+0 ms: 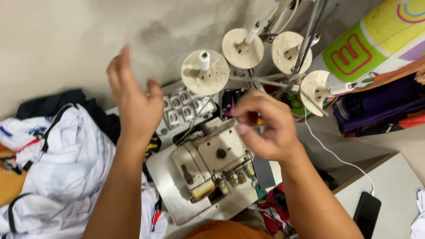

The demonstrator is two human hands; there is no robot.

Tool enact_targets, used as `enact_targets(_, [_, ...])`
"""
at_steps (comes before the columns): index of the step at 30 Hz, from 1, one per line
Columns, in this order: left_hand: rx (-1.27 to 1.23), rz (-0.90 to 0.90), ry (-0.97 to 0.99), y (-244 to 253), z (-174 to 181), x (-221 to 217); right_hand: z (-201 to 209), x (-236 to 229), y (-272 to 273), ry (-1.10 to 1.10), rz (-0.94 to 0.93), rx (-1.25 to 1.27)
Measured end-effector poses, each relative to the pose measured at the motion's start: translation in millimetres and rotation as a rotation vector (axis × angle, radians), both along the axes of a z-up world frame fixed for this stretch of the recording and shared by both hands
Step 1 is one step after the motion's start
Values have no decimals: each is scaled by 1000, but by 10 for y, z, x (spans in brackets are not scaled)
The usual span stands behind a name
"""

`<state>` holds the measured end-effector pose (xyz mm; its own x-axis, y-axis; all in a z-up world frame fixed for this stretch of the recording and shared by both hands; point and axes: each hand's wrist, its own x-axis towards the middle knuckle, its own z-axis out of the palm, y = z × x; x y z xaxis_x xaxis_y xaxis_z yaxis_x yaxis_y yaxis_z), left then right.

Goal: The person threads and adjusts components on a sewing machine using a small screwdriver and thread.

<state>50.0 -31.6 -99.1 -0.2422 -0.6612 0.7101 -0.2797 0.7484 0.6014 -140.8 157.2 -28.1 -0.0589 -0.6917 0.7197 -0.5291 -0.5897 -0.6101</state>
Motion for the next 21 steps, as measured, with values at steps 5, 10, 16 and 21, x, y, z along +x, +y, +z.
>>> enact_targets(5, [-60, -364, -41, 52, 385, -507, -324, -456, 214, -341, -107, -18])
enact_targets(10, [173, -651, -126, -451, 920, -1659, -363, -186, 310, -252, 61, 223])
enact_targets(16, [206, -779, 148, -895, 1219, -3041, -628, 249, 39, -471, 26, 636])
enact_targets(21, [483, -903, 359, -1042, 968, -3155, -915, 262, -166, -597, -107, 614])
